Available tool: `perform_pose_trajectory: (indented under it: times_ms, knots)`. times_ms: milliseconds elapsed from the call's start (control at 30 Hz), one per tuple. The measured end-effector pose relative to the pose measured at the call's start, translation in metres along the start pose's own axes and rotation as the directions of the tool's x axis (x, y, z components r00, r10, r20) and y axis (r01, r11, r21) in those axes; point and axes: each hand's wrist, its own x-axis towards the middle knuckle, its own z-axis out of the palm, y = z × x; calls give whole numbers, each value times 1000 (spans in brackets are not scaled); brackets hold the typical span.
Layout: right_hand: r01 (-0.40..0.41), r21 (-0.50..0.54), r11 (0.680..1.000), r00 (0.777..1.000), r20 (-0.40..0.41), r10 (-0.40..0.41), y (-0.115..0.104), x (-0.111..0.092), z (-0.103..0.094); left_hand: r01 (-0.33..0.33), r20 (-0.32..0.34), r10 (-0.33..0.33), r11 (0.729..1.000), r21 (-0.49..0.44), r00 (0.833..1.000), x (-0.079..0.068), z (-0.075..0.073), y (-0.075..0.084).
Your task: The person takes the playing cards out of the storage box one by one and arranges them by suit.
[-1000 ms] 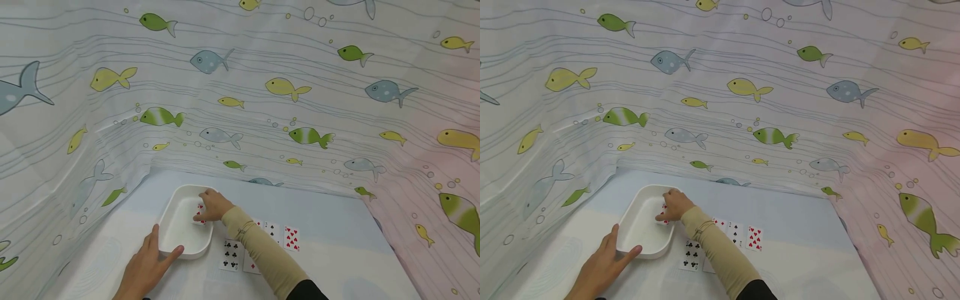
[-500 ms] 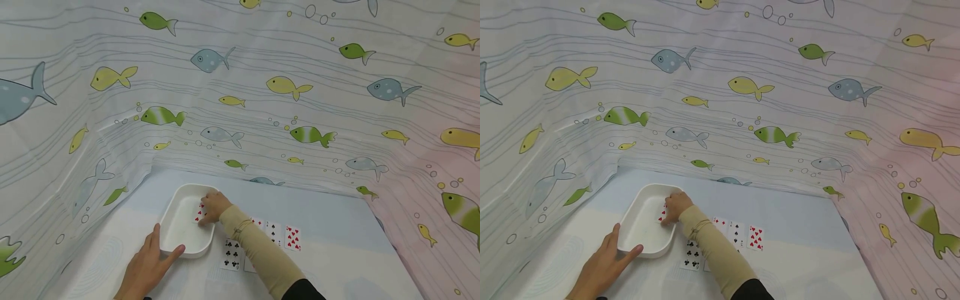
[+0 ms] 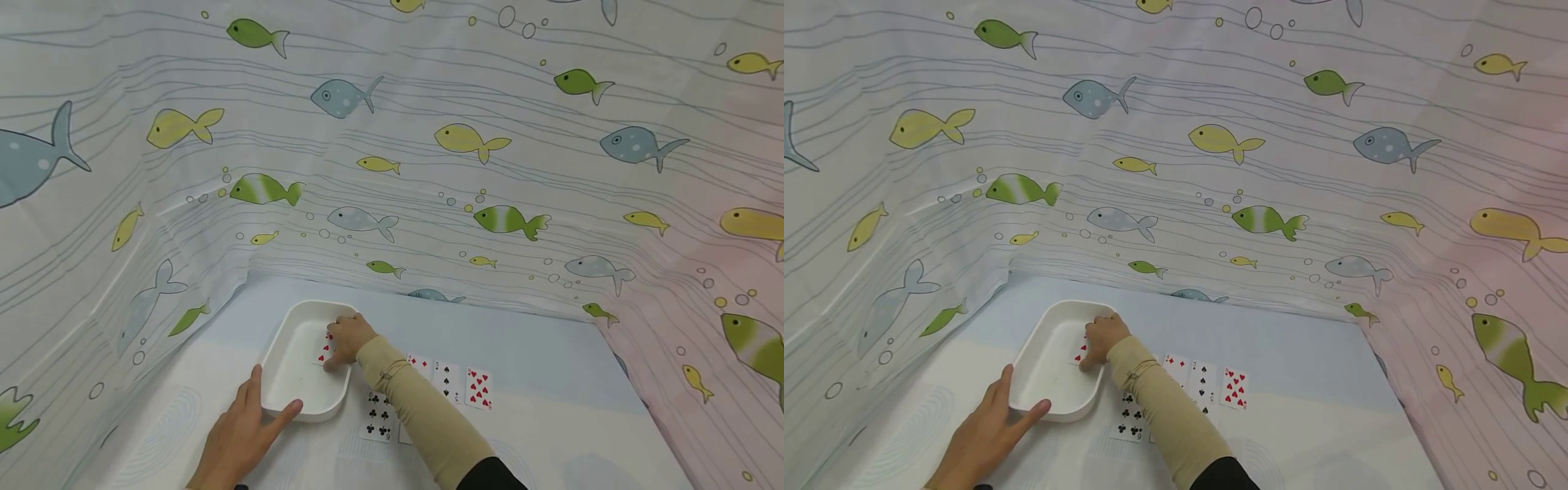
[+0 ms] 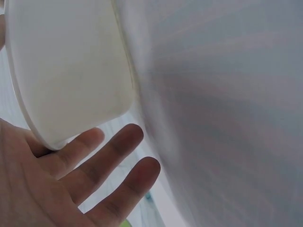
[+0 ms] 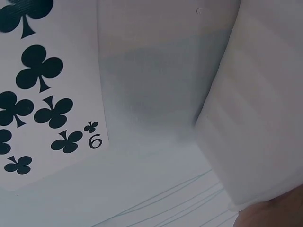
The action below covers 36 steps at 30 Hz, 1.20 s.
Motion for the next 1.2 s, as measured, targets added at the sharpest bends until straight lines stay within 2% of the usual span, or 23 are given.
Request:
perform_pose_trajectory:
  times_ms: [400,600,800,1067,1200]
  knots:
    - [-27,14,1000,1000,1,27,1,8,8,-9,-20,9,1000,-11,1000,2,1,1]
    - [-21,36,999,1000,5,21,1,3,4,3,0,-3,1000,-9,1000,2,1,0]
    - [-3,58,998,1000,-4,3,4,0,4,9,13,-9,1000,-7,1000,2,1,-1]
    - [75,80,994,996,-49,-71,8,-6,1,2,3,-2,1000,-7,1000,2,1,-1]
    - [89,97,991,994,-65,-83,10,-5,3,2,8,-2,1000,-9,1000,2,1,-1]
